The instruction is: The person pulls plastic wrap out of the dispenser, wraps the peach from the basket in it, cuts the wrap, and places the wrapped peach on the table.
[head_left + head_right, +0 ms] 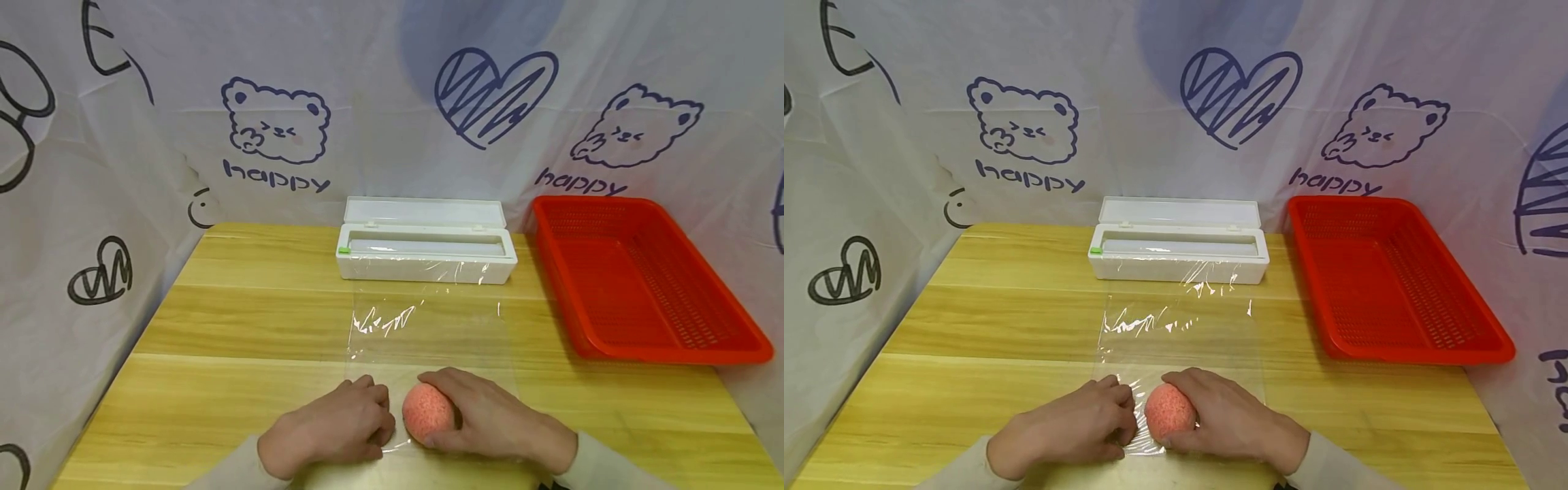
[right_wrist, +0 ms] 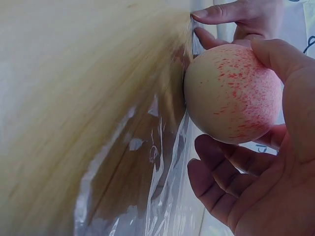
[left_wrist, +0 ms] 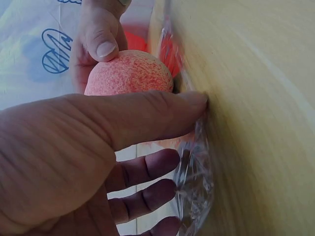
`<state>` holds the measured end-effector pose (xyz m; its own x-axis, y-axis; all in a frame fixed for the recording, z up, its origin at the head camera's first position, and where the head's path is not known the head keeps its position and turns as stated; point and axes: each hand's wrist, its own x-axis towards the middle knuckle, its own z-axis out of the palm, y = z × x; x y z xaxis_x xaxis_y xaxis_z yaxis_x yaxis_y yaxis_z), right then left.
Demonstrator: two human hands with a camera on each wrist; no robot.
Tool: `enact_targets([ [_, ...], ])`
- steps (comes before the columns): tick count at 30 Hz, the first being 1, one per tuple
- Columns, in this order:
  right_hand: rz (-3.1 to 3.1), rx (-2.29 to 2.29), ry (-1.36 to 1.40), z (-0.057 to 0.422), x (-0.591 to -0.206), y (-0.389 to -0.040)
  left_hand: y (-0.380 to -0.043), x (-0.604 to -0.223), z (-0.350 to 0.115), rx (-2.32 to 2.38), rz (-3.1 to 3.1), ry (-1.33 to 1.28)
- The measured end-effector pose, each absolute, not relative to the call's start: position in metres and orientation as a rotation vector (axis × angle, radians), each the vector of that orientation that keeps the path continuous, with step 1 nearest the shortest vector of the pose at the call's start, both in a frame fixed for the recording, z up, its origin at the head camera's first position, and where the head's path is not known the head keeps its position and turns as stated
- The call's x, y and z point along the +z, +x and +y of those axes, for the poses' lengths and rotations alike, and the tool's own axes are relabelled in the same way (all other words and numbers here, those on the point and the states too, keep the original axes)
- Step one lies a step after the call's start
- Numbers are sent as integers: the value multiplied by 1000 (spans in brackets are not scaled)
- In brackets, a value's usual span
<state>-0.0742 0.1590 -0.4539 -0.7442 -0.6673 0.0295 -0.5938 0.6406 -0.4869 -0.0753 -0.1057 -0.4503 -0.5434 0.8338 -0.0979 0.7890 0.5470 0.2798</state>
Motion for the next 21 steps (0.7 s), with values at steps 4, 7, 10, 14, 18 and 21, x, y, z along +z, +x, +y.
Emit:
enact_targets([
  [4,2725,-707,-1074,161,-455,-74,-75,-449,-107,306,2546,1373],
  [7,2739,-685,-1094,163,-455,-74,-75,-447,-108,316,2540,1389],
  [10,2761,-651,-1110,164,-456,-71,-76,-444,-109,357,2535,1415],
  [14,2801,-592,-1137,163,-459,-67,-78,-441,-111,418,2546,1454],
  [18,2846,-553,-1211,159,-462,-61,-80,-438,-112,438,2559,1480],
  [21,2882,-514,-1262,156,-465,-58,-82,-436,-114,450,2551,1487],
])
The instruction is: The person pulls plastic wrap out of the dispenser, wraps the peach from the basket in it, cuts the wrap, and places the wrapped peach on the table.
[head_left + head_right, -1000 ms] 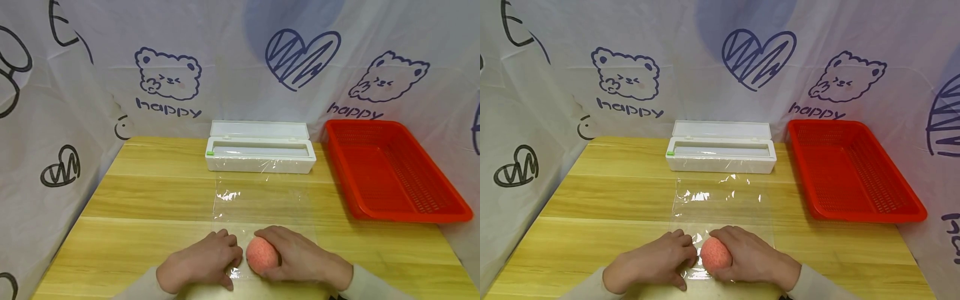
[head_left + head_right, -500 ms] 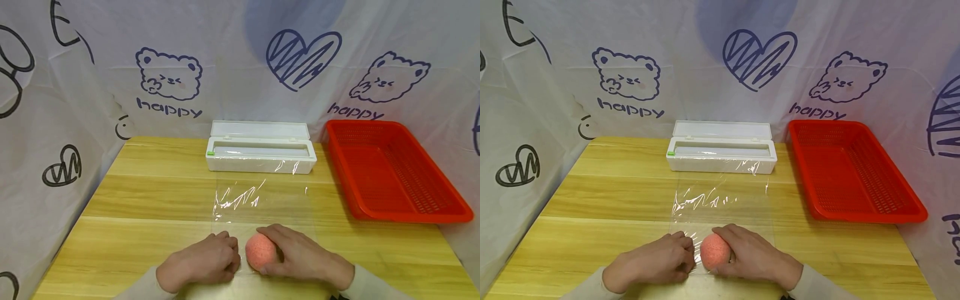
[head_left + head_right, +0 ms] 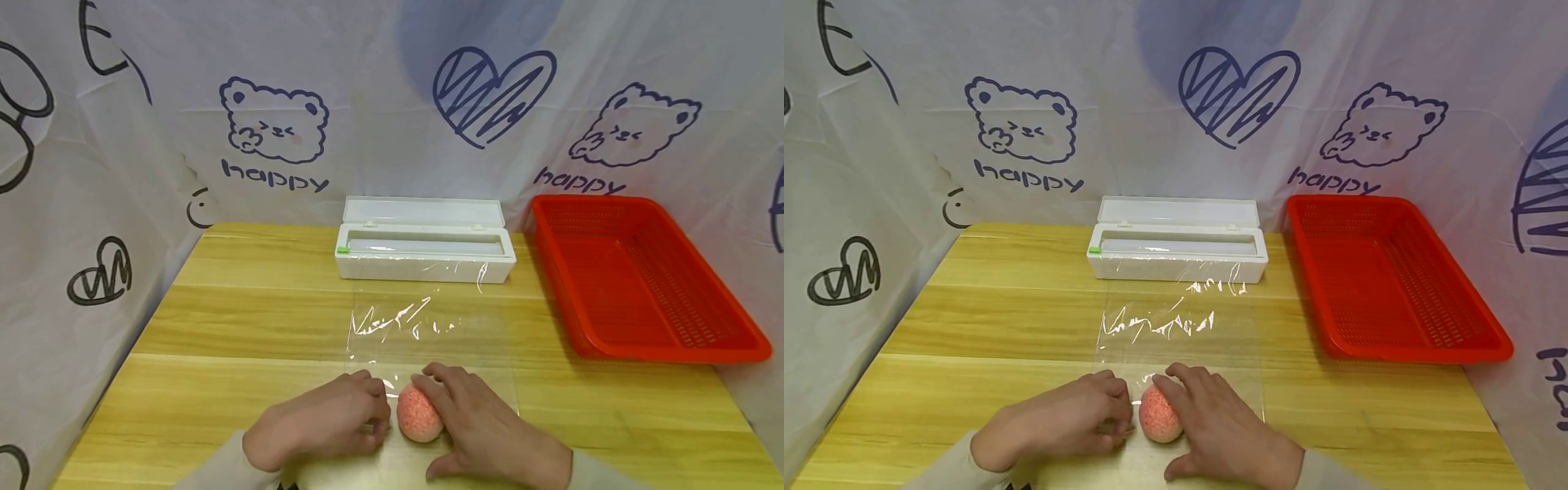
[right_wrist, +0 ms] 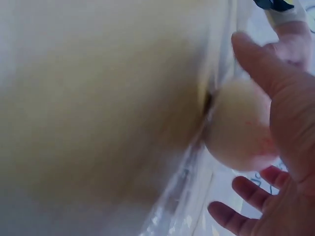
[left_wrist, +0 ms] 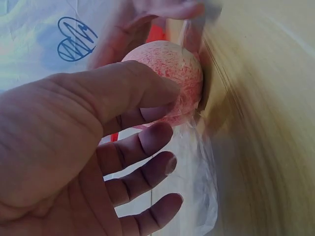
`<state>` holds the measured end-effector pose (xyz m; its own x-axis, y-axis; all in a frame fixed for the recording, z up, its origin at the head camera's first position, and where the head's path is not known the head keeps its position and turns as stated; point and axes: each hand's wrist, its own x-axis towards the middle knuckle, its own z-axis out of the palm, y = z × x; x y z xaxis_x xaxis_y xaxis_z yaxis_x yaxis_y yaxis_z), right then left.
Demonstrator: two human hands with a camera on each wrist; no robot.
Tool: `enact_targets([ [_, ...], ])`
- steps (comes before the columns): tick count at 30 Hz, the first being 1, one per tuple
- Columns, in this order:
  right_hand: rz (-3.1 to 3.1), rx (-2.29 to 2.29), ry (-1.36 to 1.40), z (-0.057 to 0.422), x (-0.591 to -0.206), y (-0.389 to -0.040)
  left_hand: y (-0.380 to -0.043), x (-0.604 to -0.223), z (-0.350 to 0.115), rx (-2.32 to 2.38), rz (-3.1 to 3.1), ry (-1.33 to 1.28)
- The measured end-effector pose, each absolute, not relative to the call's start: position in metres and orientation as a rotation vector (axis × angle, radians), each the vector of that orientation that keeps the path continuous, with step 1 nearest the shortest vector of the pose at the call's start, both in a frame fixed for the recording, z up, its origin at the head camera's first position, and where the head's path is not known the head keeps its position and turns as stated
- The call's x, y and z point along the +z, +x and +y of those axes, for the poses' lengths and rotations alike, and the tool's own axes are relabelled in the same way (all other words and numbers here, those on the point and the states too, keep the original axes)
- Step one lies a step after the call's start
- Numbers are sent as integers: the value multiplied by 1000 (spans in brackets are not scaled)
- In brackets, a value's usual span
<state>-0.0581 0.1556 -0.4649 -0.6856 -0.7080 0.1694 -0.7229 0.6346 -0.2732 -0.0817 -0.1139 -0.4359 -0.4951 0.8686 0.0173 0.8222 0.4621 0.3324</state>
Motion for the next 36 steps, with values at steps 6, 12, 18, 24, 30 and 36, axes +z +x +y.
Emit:
enact_targets([
  [6,-2659,454,1215,154,-470,-60,-84,-434,-116,468,2562,1554],
  [12,-2651,429,1247,160,-460,-69,-88,-432,-118,494,2579,1549],
  [18,-2706,435,1278,163,-451,-77,-90,-427,-119,540,2597,1465],
  [24,-2755,436,1265,164,-445,-82,-86,-431,-107,633,2692,1408],
  [30,-2797,441,1287,165,-440,-85,-82,-442,-86,644,2753,1461],
  [36,-2901,532,1331,168,-435,-92,-87,-440,-80,695,2691,1360],
])
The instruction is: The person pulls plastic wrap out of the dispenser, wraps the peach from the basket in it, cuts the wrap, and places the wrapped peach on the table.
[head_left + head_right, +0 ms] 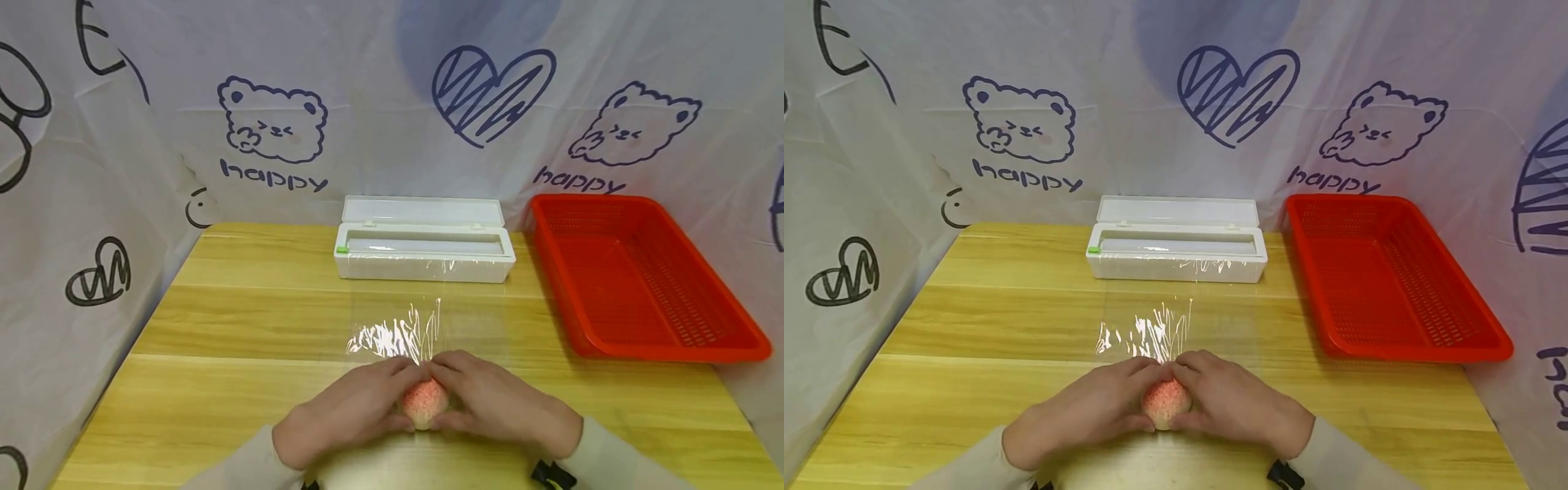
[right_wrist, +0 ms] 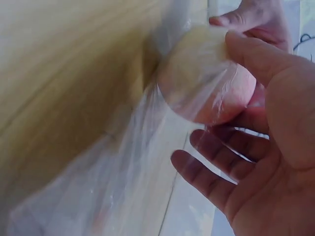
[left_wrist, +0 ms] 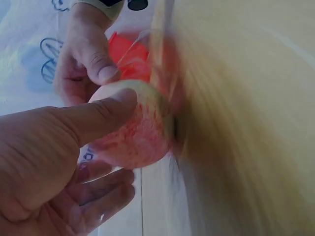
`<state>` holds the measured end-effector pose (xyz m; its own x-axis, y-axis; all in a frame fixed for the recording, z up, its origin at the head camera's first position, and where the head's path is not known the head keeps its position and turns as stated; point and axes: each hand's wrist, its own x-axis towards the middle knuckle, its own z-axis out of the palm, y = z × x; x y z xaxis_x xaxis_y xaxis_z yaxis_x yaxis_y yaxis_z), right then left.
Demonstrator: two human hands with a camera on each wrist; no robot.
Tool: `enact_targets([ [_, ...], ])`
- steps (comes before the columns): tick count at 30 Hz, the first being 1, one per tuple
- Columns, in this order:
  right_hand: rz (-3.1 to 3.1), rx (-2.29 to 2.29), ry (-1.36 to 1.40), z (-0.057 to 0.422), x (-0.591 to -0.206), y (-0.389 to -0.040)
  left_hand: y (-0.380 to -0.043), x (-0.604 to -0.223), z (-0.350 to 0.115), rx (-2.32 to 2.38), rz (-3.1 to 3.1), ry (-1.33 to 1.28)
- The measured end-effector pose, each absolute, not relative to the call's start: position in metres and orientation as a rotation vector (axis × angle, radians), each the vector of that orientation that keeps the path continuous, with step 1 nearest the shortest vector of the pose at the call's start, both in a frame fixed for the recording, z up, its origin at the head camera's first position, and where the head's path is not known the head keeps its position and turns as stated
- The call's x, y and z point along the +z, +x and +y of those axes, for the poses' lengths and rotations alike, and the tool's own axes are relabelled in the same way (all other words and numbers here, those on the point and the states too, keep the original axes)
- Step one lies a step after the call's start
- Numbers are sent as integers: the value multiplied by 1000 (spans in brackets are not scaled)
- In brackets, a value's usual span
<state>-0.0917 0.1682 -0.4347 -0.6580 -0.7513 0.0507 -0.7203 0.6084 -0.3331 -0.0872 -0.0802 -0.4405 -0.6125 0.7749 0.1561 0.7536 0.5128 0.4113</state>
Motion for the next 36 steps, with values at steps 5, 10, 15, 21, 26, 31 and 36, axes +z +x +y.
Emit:
enact_targets([
  [5,2581,-612,-1116,173,-436,-99,-97,-436,-83,767,2579,1306],
  [10,2521,-704,-1075,178,-439,-105,-109,-434,-83,877,2456,1217],
  [15,2803,-750,-1106,177,-436,-99,-120,-432,-81,902,2390,1162],
  [21,3045,-763,-1575,165,-437,-85,-129,-427,-79,907,2328,1116],
  [26,3080,-778,-1656,158,-445,-76,-137,-425,-78,942,2244,1063],
  [31,2938,-1185,-1204,158,-456,-80,-141,-425,-78,962,2193,1018],
  [36,2633,-1526,-858,159,-461,-90,-143,-428,-78,1015,2162,965],
])
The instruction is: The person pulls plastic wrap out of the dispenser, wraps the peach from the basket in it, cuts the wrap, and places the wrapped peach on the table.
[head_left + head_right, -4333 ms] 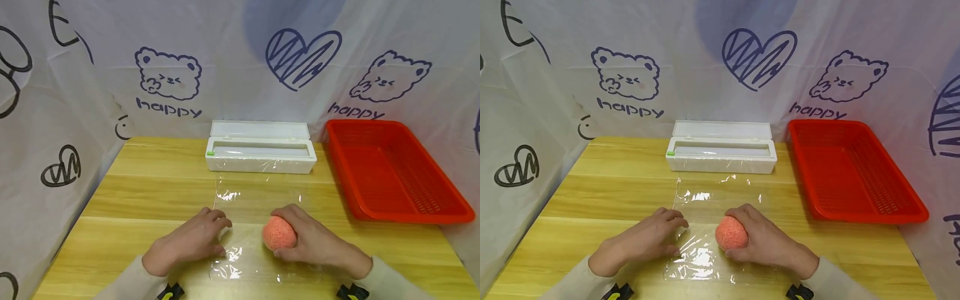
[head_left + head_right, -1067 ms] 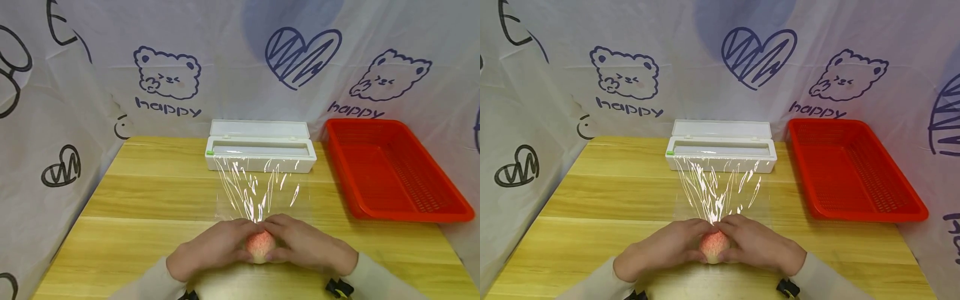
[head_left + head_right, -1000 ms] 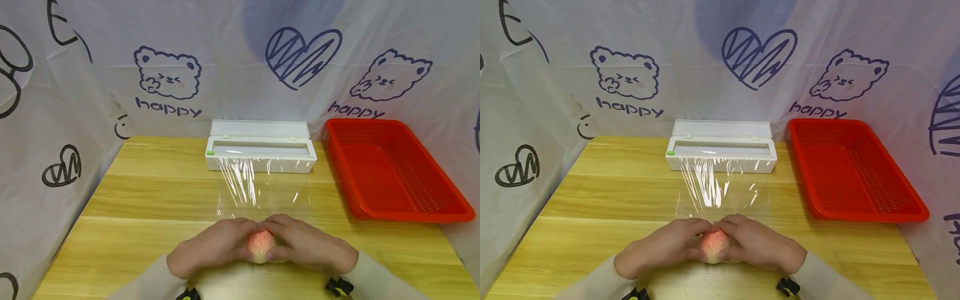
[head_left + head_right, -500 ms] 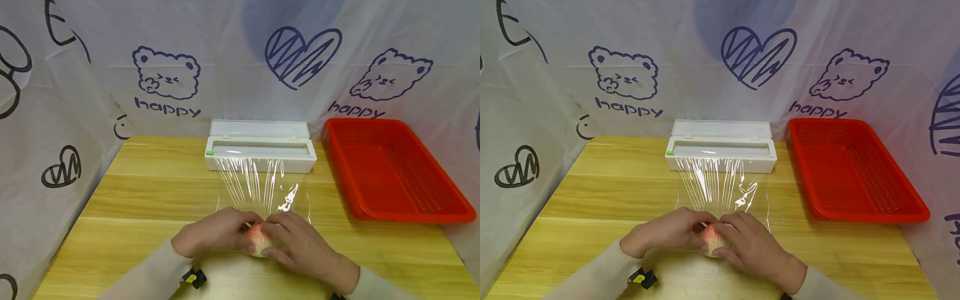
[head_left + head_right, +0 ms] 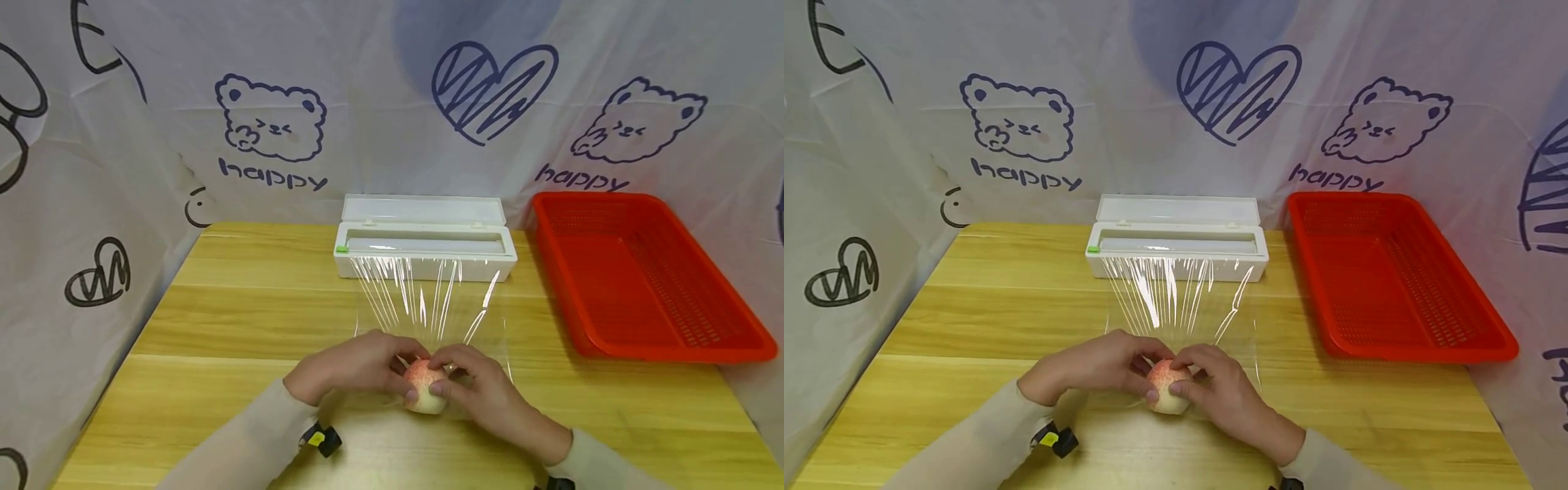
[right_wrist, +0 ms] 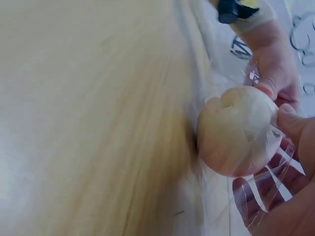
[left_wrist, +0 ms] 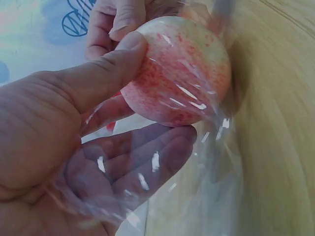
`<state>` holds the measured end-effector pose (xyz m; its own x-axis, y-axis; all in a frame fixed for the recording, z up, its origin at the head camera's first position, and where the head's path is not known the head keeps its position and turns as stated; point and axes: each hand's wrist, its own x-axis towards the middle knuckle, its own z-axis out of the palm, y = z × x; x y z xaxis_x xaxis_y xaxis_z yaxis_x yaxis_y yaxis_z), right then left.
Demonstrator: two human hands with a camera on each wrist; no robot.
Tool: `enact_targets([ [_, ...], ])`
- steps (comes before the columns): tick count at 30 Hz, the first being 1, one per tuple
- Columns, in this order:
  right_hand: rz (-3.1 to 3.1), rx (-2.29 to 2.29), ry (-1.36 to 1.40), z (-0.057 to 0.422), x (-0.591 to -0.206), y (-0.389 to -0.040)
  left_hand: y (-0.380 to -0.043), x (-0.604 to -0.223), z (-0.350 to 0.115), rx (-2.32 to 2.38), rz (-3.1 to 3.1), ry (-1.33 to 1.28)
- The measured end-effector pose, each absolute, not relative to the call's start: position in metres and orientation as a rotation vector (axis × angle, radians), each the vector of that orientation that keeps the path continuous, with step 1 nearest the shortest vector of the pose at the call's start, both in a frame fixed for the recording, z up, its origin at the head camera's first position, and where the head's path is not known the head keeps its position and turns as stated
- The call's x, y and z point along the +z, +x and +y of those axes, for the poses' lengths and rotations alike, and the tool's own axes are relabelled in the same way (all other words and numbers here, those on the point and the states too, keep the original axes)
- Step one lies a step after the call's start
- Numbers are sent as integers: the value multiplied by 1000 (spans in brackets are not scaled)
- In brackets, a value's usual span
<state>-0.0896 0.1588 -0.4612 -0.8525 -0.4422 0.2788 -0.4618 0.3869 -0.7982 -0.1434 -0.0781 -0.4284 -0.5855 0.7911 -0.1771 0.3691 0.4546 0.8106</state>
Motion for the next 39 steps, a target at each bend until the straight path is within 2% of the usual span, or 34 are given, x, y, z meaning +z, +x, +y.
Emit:
enact_targets([
  [9,-2737,1837,609,157,-457,-99,-144,-431,-85,1003,2263,1005],
  [15,-2747,2027,497,156,-454,-104,-121,-419,-83,811,2711,1402],
  [20,-2751,2114,411,156,-454,-108,-102,-427,-77,687,2884,1724],
  [31,-2768,2103,424,161,-457,-117,-105,-449,-66,796,2835,1539],
  [35,-2798,1710,479,165,-455,-116,-111,-447,-67,804,2822,1480],
  [39,-2554,1142,686,166,-452,-108,-119,-445,-69,818,2777,1405],
])
